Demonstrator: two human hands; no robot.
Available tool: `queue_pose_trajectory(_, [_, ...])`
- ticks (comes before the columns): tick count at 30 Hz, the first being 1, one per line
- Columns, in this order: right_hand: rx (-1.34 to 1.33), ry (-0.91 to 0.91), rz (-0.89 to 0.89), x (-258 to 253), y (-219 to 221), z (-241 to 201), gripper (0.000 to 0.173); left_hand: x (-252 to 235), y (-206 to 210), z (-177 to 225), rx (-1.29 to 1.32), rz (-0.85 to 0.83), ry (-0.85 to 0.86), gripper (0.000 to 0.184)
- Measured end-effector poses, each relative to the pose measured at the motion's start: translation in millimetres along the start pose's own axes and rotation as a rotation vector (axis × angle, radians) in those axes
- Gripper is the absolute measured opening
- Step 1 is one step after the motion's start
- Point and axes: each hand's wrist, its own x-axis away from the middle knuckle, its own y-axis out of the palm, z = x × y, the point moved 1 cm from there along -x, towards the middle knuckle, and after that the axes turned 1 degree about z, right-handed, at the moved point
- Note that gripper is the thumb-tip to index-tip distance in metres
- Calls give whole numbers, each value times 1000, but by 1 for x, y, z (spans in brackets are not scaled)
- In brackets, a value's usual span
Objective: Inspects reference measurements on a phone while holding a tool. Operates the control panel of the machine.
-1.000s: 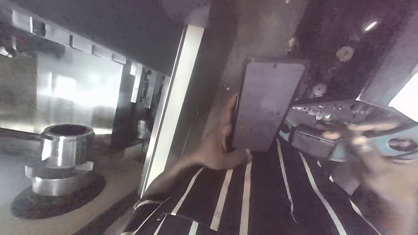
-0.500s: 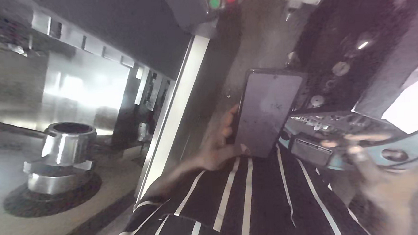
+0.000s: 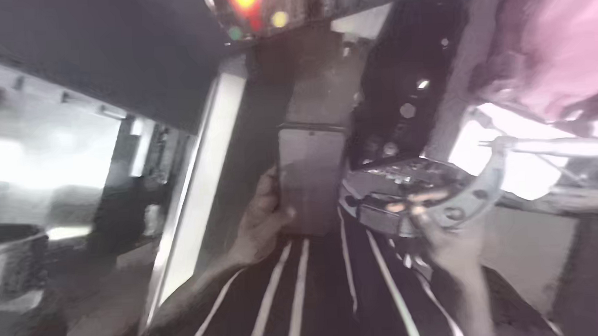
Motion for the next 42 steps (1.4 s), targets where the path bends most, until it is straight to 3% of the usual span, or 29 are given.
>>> queue_pose_trajectory(7, [-109, 19, -56, 10, -2, 2, 16, 6, 7, 1, -106, 113, -83, 64])
queue_pose_trajectory(21, [-176, 36, -43, 35, -19, 9, 13, 18, 28, -15, -91, 49, -79, 65])
queue_pose_trajectory(24, [-215, 22, -52, 36, -26, 10, 14, 21, 37, -15, -152, 27, -47, 63])
queue_pose_trajectory(28, [-236, 18, -83, 31, -34, 15, 14, 28, 48, -21, -103, 91, 23, 63])
queue_pose_trajectory(32, [-261, -1, -157, 23, -48, 17, 13, 36, 63, -24, -274, 141, 75, 63])
queue_pose_trajectory(42, [-319, -13, -323, -12, -71, 30, 15, 43, 106, -30, -294, 292, 175, 57])
